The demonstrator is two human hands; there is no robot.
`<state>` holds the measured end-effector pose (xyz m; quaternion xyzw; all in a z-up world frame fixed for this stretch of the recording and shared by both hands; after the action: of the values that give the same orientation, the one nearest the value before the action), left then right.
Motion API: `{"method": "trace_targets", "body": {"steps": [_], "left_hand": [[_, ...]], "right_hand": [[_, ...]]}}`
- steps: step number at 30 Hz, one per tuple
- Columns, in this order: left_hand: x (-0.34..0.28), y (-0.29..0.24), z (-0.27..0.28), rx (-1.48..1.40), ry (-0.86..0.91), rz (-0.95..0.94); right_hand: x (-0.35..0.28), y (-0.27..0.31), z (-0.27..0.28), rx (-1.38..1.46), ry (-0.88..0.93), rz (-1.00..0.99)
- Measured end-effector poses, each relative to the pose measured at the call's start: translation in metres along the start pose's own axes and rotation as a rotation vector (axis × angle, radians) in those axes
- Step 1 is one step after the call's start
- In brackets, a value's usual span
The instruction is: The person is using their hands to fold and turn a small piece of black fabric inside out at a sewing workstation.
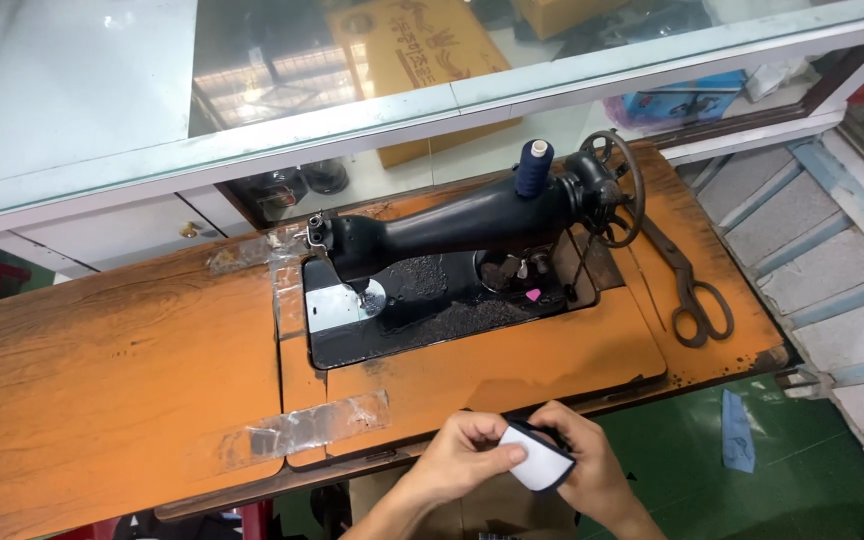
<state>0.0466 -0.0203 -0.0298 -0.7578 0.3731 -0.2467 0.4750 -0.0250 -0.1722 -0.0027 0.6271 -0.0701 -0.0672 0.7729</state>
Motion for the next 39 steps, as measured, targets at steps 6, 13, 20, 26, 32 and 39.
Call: {"method": "trace_targets", "body": {"steps": [6,13,20,26,32,39], "left_hand": [[-0.013,-0.042,0.028,0.938,-0.003,-0.361],[-0.024,-0.057,0.012,1.028,-0.439,-0.657],[-0.018,-0.049,0.009,0.542,-0.263,-0.458],[-0.026,-0.053,0.001,1.144,-0.438,-0.893],[-0.037,-0.051,0.006,1.001,-0.455,-0.859],[-0.092,-0.082,0.027,0.600,-1.438,-0.752]], "right_hand": [[0.006,0.016,-0.019,-0.199,-0.090,0.070],[-0.007,0.057,-0.055,-0.354,-0.307,0.488],[-0.013,0.046,-0.055,-0.103,-0.280,0.415],[-0.016,0.069,-0.073,-0.182,-0.410,0.543],[-0.047,0.053,-0.083,-0.364,-0.641,0.450],[-0.020,-0.054,-0.094,-0.663,0.589,0.112]]}}
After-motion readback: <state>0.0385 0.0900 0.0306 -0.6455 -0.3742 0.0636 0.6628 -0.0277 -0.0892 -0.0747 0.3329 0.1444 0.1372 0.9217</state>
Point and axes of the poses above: each hand's wrist, its own x-axis towards the middle knuckle, its own z-axis out of the back of the hand, y = z × x, the point moved 5 cm from there along x, towards the middle knuckle, and after that the axes turned 11 degrees about -z, right-handed, at the moved point
